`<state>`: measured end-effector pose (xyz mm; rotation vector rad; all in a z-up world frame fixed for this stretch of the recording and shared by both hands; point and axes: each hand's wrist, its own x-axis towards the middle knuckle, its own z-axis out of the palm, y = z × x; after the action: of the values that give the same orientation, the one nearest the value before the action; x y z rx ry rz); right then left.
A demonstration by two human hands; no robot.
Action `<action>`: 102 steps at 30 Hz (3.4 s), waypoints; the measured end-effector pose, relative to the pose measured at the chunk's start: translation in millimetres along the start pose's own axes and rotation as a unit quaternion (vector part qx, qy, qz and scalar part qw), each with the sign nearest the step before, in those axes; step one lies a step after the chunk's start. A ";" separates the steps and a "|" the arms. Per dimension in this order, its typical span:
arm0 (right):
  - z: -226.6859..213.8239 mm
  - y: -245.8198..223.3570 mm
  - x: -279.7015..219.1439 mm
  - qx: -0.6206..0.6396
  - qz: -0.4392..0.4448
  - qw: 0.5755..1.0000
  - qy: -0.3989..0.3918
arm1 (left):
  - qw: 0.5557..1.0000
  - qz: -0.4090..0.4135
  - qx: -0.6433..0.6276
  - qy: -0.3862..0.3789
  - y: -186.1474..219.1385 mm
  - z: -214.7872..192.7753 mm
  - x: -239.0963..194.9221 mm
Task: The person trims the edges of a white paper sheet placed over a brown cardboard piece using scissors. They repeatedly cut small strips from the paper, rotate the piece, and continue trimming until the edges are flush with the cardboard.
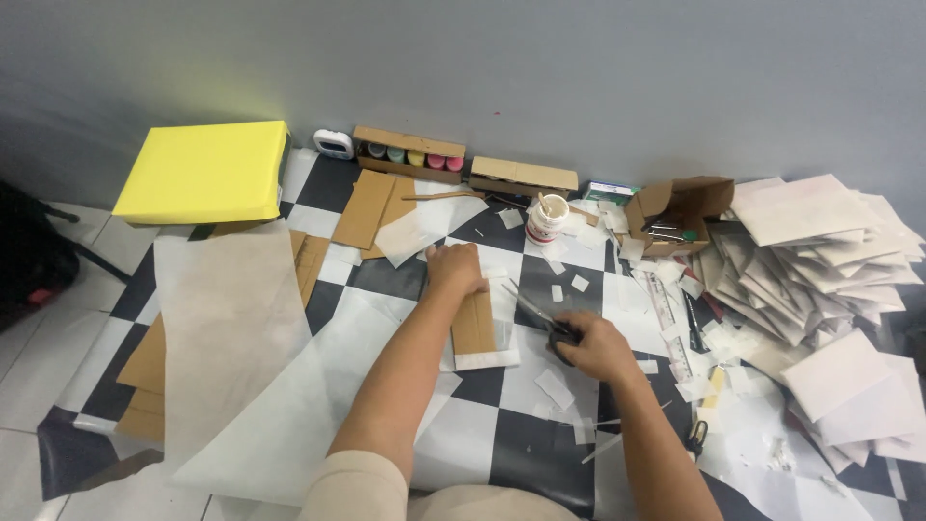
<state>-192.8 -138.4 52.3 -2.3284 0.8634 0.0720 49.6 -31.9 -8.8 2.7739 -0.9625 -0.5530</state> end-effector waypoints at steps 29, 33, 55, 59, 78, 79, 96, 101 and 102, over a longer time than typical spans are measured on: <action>8.6 14.5 -1.3 -0.049 -0.098 0.987 0.118 | 0.832 0.055 -0.544 -0.090 -10.3 20.1 8.3; 9.6 15.0 2.2 -0.059 -0.101 0.986 0.122 | 0.831 0.075 -0.544 -0.086 -0.6 27.9 12.6; 1.8 17.5 9.2 0.045 -0.108 0.989 0.085 | 0.828 0.089 -0.540 -0.119 4.7 14.9 -2.3; 0.1 14.6 6.0 0.009 -0.122 0.988 0.092 | 0.822 0.096 -0.549 -0.121 8.6 25.6 6.1; 11.1 27.0 18.4 0.160 -0.110 0.974 0.119 | 0.857 0.112 -0.488 -0.121 10.9 22.0 -4.9; 8.2 35.6 21.9 0.160 -0.109 0.974 0.119 | 0.857 0.112 -0.488 -0.122 7.0 18.9 -0.5; -40.5 71.3 15.0 -0.070 -0.129 0.989 0.012 | 0.997 0.075 -0.036 -0.003 29.0 -21.2 -102.5; -24.6 106.3 27.0 -0.111 -0.148 0.983 -0.023 | 0.983 0.165 0.031 0.074 -1.1 16.1 -54.7; -20.4 110.7 28.6 -0.129 -0.161 0.978 -0.026 | 0.985 0.141 -0.008 0.101 0.3 13.5 -55.8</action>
<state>-240.3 -230.3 -0.5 -2.6671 0.4644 0.1122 3.7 2.3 -4.9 2.5526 -1.2629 -0.2305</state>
